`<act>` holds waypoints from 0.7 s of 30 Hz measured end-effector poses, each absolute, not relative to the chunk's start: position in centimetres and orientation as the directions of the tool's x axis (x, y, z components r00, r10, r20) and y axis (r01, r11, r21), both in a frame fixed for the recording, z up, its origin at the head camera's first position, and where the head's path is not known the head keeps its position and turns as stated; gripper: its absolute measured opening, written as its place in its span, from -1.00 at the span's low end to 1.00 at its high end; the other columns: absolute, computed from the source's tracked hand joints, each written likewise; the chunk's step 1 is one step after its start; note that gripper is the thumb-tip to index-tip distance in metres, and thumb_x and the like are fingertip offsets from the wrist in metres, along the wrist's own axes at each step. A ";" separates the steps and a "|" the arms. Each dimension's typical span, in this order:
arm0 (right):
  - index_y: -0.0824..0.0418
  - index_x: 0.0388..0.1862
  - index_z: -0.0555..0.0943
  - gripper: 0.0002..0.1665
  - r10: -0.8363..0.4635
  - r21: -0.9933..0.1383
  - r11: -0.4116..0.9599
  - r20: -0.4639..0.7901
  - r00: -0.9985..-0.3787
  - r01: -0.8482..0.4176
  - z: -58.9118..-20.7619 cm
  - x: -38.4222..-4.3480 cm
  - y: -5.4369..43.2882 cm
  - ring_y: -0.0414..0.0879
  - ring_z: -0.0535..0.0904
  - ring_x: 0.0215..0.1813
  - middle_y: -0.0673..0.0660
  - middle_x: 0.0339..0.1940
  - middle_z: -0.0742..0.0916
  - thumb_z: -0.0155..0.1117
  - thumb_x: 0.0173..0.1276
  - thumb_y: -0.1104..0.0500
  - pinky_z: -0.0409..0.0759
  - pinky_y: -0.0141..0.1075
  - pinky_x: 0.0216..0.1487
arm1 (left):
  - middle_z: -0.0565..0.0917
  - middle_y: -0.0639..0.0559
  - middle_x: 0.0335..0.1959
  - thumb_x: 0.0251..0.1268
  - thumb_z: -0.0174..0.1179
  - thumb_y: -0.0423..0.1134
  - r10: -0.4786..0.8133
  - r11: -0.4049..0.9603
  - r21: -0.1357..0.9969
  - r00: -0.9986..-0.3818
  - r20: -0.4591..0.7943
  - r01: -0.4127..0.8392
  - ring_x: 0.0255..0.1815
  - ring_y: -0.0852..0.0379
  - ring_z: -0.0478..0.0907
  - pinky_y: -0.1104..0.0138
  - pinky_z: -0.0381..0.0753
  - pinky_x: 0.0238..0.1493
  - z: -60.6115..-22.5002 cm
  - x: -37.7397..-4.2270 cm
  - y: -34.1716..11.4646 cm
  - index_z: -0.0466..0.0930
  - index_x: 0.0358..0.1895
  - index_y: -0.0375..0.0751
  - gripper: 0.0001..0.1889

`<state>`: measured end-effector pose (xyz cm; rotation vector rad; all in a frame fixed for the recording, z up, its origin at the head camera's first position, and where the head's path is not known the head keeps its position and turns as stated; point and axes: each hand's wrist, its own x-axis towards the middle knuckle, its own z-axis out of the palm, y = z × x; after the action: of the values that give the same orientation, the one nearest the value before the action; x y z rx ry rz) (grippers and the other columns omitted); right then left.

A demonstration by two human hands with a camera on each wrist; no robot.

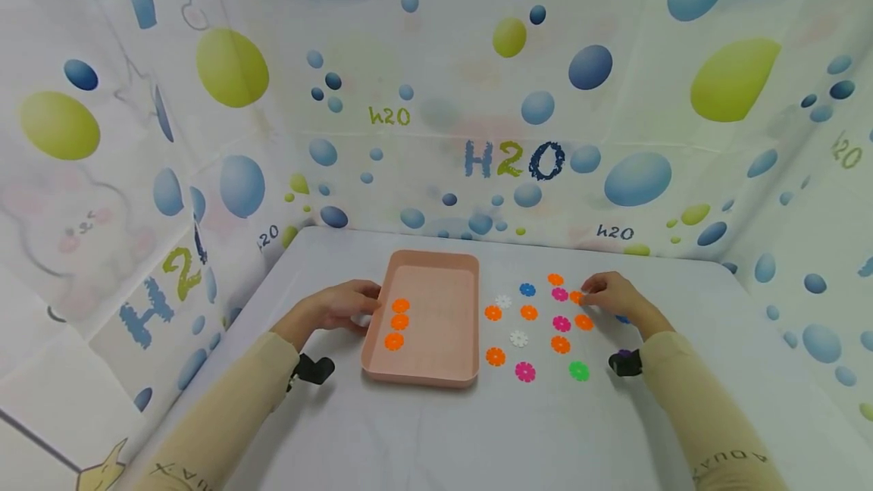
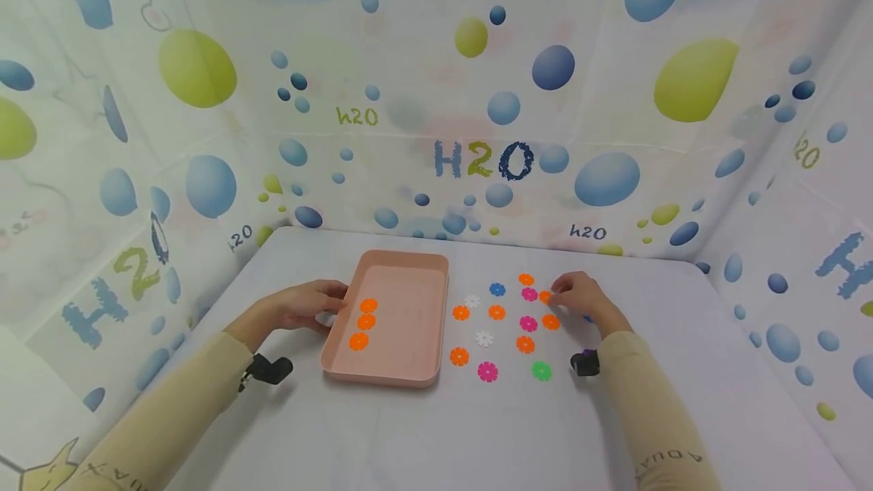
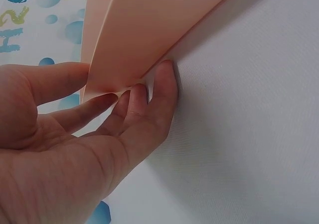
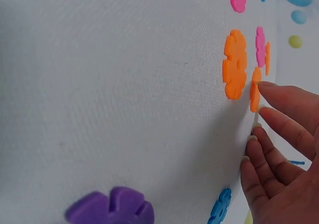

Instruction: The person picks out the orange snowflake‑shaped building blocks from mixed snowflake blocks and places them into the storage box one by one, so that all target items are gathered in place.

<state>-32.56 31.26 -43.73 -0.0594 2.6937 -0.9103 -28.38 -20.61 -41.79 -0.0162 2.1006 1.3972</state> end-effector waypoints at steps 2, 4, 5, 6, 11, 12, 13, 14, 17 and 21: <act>0.35 0.19 0.58 -0.52 -0.135 -0.603 0.796 -0.268 -0.954 0.056 -43.7 -32.5 31.2 0.17 0.47 0.05 0.31 0.02 0.62 0.34 0.42 0.08 0.57 0.03 0.17 | 0.33 -0.31 0.46 0.52 0.09 -0.31 0.314 0.444 0.833 -0.814 -0.489 -0.329 0.29 -0.24 0.36 -0.11 0.59 0.23 -41.8 -28.4 -20.6 0.21 0.52 -0.38 -0.42; 0.33 0.19 0.58 -0.53 -0.140 -0.604 0.795 -0.273 -0.952 0.056 -43.6 -32.6 31.2 0.17 0.47 0.06 0.31 0.02 0.61 0.34 0.41 0.09 0.57 0.02 0.16 | 0.33 -0.31 0.46 0.52 0.09 -0.31 0.316 0.443 0.834 -0.813 -0.489 -0.329 0.29 -0.23 0.36 -0.12 0.59 0.24 -41.8 -28.5 -20.6 0.21 0.52 -0.38 -0.42; 0.34 0.19 0.58 -0.53 -0.146 -0.603 0.796 -0.275 -0.950 0.053 -43.6 -32.6 31.2 0.18 0.47 0.05 0.31 0.02 0.61 0.34 0.41 0.09 0.57 0.02 0.16 | 0.33 -0.31 0.46 0.52 0.09 -0.31 0.319 0.443 0.835 -0.813 -0.488 -0.328 0.29 -0.23 0.36 -0.12 0.59 0.24 -41.8 -28.5 -20.6 0.21 0.52 -0.38 -0.41; 0.33 0.19 0.58 -0.53 -0.146 -0.602 0.796 -0.277 -0.950 0.053 -43.6 -32.7 31.2 0.18 0.47 0.05 0.31 0.02 0.61 0.34 0.41 0.09 0.57 0.02 0.16 | 0.32 -0.31 0.47 0.52 0.10 -0.31 0.321 0.443 0.835 -0.812 -0.487 -0.326 0.30 -0.24 0.36 -0.12 0.58 0.24 -41.8 -28.6 -20.6 0.20 0.52 -0.38 -0.41; 0.37 0.17 0.57 -0.53 -0.159 -0.591 0.806 -0.262 -0.952 0.028 -43.5 -32.8 31.2 0.19 0.50 0.03 0.34 0.03 0.63 0.34 0.41 0.11 0.58 0.04 0.16 | 0.30 -0.32 0.48 0.51 0.11 -0.31 0.323 0.444 0.837 -0.814 -0.482 -0.320 0.32 -0.25 0.34 -0.13 0.57 0.25 -41.8 -28.6 -20.6 0.20 0.52 -0.38 -0.40; 0.38 0.17 0.58 -0.53 -0.155 -0.585 0.810 -0.255 -0.954 0.025 -43.5 -32.8 31.2 0.18 0.51 0.03 0.34 0.03 0.64 0.34 0.41 0.11 0.59 0.04 0.17 | 0.29 -0.32 0.48 0.51 0.11 -0.31 0.323 0.445 0.837 -0.815 -0.481 -0.318 0.32 -0.25 0.34 -0.13 0.57 0.25 -41.7 -28.7 -20.6 0.20 0.52 -0.38 -0.40; 0.38 0.16 0.58 -0.54 -0.153 -0.582 0.813 -0.247 -0.957 0.020 -43.5 -32.8 31.2 0.19 0.51 0.03 0.35 0.03 0.65 0.34 0.40 0.12 0.58 0.05 0.18 | 0.29 -0.32 0.49 0.51 0.11 -0.31 0.323 0.447 0.837 -0.815 -0.481 -0.317 0.33 -0.25 0.34 -0.14 0.57 0.25 -41.7 -28.7 -20.6 0.21 0.52 -0.38 -0.40; 0.39 0.15 0.58 -0.54 -0.152 -0.578 0.816 -0.238 -0.959 0.014 -43.5 -32.8 31.2 0.20 0.52 0.03 0.36 0.03 0.65 0.34 0.40 0.13 0.58 0.06 0.18 | 0.29 -0.32 0.49 0.51 0.11 -0.31 0.322 0.447 0.837 -0.816 -0.480 -0.316 0.33 -0.25 0.34 -0.14 0.57 0.25 -41.7 -28.7 -20.6 0.20 0.52 -0.38 -0.40; 0.39 0.14 0.59 -0.55 -0.132 -0.569 0.822 -0.227 -0.965 0.021 -43.4 -32.8 31.2 0.20 0.52 0.03 0.35 0.04 0.66 0.34 0.40 0.12 0.58 0.08 0.21 | 0.28 -0.32 0.49 0.51 0.11 -0.30 0.318 0.447 0.835 -0.816 -0.483 -0.320 0.34 -0.26 0.34 -0.14 0.56 0.26 -41.7 -28.6 -20.6 0.20 0.53 -0.38 -0.40; 0.39 0.12 0.60 -0.56 -0.108 -0.577 0.815 -0.228 -0.968 0.046 -43.4 -32.6 31.3 0.16 0.52 0.00 0.32 0.01 0.66 0.34 0.40 0.11 0.60 0.02 0.16 | 0.29 -0.33 0.49 0.52 0.10 -0.31 0.312 0.444 0.834 -0.816 -0.487 -0.328 0.34 -0.26 0.33 -0.15 0.55 0.27 -41.7 -28.4 -20.6 0.18 0.53 -0.38 -0.40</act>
<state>-32.62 31.33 -43.40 -0.0478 2.7498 -0.8831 -28.36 -20.58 -41.66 -0.0134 2.1028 1.3975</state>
